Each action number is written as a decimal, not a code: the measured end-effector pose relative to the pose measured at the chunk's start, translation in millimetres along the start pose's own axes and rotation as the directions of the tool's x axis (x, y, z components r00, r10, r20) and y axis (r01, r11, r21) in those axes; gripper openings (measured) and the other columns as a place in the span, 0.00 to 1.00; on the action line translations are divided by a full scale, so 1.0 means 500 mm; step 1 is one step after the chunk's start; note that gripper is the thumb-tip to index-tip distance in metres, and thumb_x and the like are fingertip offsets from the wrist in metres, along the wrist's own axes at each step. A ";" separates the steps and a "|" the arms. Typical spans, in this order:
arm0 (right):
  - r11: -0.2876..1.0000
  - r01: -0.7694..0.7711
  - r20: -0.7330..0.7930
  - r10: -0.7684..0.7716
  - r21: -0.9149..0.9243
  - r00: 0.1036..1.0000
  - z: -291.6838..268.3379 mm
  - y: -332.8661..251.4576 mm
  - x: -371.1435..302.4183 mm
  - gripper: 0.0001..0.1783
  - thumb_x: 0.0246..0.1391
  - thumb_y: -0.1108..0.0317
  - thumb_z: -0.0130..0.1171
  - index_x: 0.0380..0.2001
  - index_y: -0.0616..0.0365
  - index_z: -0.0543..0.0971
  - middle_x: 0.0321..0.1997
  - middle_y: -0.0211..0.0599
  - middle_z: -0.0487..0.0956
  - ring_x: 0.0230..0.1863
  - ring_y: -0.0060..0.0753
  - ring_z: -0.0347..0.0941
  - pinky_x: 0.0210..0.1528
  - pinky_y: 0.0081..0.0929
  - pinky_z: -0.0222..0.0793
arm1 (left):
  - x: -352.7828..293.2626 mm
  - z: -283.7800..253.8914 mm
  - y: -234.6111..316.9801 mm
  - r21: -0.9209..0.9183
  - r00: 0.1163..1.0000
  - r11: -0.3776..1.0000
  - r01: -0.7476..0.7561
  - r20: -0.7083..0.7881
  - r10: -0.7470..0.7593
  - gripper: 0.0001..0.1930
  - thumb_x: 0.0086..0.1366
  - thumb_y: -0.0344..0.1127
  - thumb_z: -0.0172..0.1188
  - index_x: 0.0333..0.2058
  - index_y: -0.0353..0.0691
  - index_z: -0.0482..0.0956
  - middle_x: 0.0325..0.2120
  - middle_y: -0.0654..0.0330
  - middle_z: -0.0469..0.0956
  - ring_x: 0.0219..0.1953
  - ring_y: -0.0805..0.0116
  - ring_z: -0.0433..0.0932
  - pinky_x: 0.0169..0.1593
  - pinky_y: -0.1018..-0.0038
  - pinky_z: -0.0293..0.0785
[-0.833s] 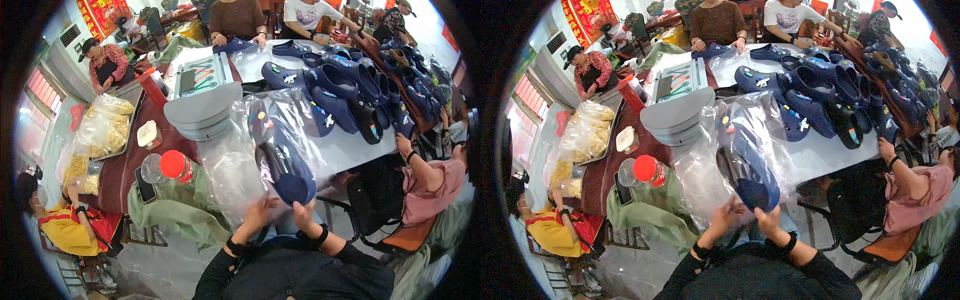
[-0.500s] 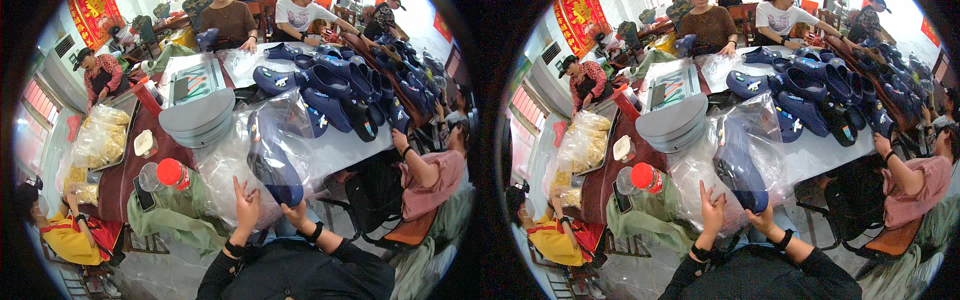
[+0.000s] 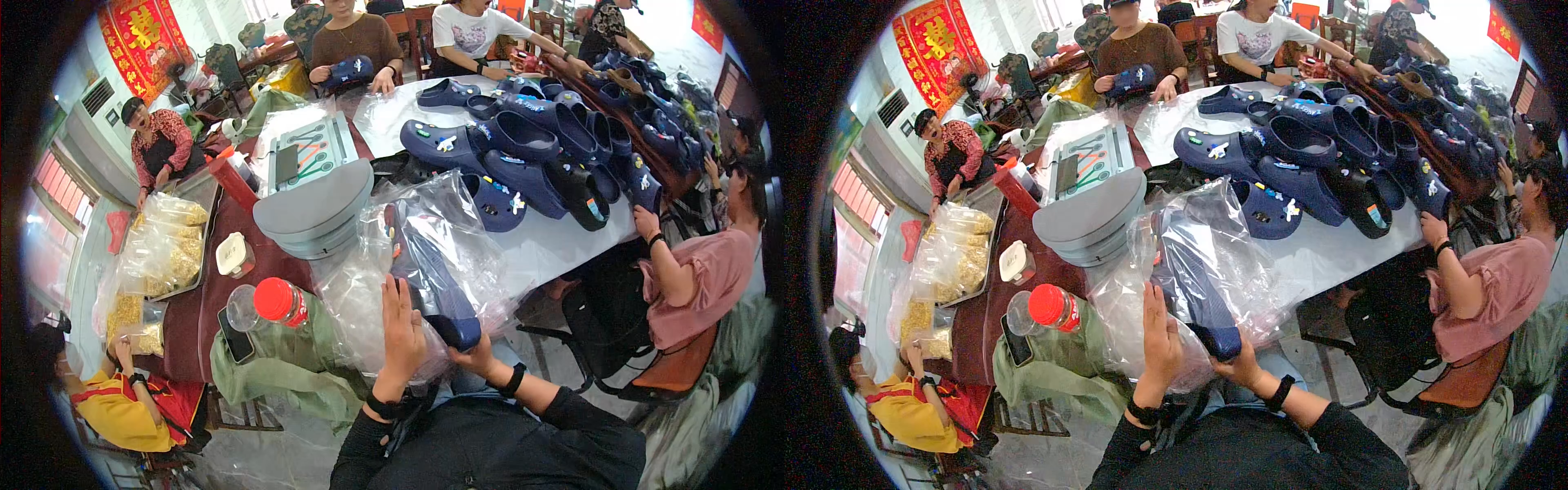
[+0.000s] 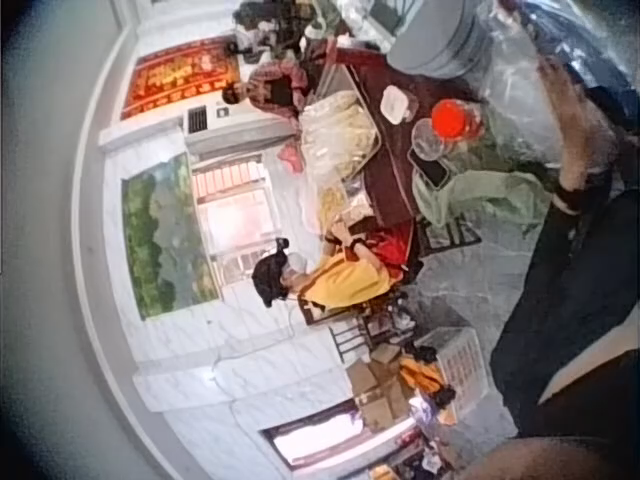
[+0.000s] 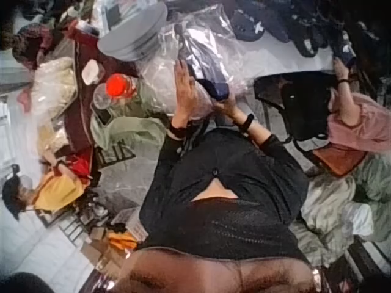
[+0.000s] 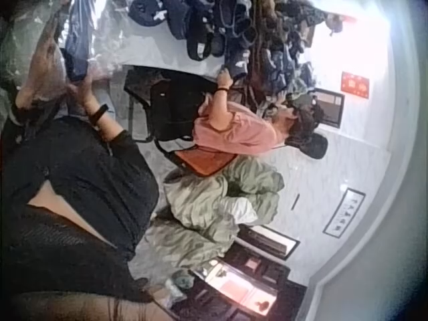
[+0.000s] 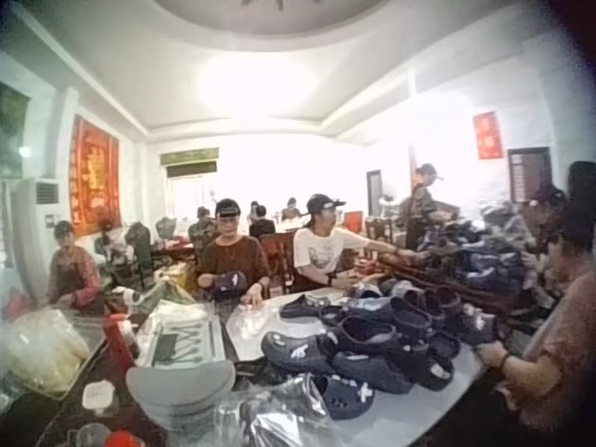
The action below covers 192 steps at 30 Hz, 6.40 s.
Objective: The recorder picks up plastic bags and uses them to pack blue clog-style shoes.
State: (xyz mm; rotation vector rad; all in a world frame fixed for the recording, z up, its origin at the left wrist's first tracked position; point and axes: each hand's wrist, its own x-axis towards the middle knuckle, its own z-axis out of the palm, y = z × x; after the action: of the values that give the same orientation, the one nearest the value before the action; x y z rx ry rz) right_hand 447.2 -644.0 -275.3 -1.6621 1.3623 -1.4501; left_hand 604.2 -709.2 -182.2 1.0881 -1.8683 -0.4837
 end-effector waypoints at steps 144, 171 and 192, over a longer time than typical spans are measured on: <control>0.718 -0.629 0.265 0.571 0.298 0.777 -0.489 -0.262 -0.081 0.26 0.23 0.59 0.69 0.23 0.54 0.64 0.23 0.17 0.59 0.26 0.12 0.54 0.27 0.13 0.47 | -0.019 0.015 0.065 0.033 0.975 0.990 0.136 -0.183 -0.128 0.44 0.50 0.34 0.67 0.61 0.30 0.51 0.56 0.42 0.62 0.54 0.53 0.68 0.54 0.68 0.64; 0.912 -0.403 0.218 0.411 -0.079 0.885 -0.294 -0.273 -0.081 0.26 0.31 0.59 0.72 0.28 0.61 0.68 0.25 0.32 0.64 0.28 0.21 0.60 0.29 0.21 0.58 | -0.068 0.031 0.056 0.104 0.986 0.985 0.137 -0.111 -0.125 0.41 0.47 0.34 0.69 0.58 0.30 0.57 0.38 0.46 0.73 0.37 0.52 0.73 0.41 0.66 0.69; 0.977 0.096 0.550 0.025 -0.190 0.835 -0.054 -0.175 0.015 0.33 0.43 0.51 0.64 0.35 0.71 0.64 0.31 0.55 0.67 0.34 0.57 0.65 0.37 0.41 0.63 | -0.122 -0.015 -0.012 -0.056 0.937 0.938 0.343 0.091 -0.337 0.42 0.51 0.27 0.63 0.62 0.35 0.48 0.57 0.48 0.59 0.55 0.60 0.64 0.56 0.71 0.62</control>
State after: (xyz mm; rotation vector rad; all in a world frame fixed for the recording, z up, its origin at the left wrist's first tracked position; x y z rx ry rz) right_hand 450.2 -615.3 -188.2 -2.0416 1.1751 -0.7519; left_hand 626.7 -660.6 -213.1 1.3692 -1.7204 -0.7971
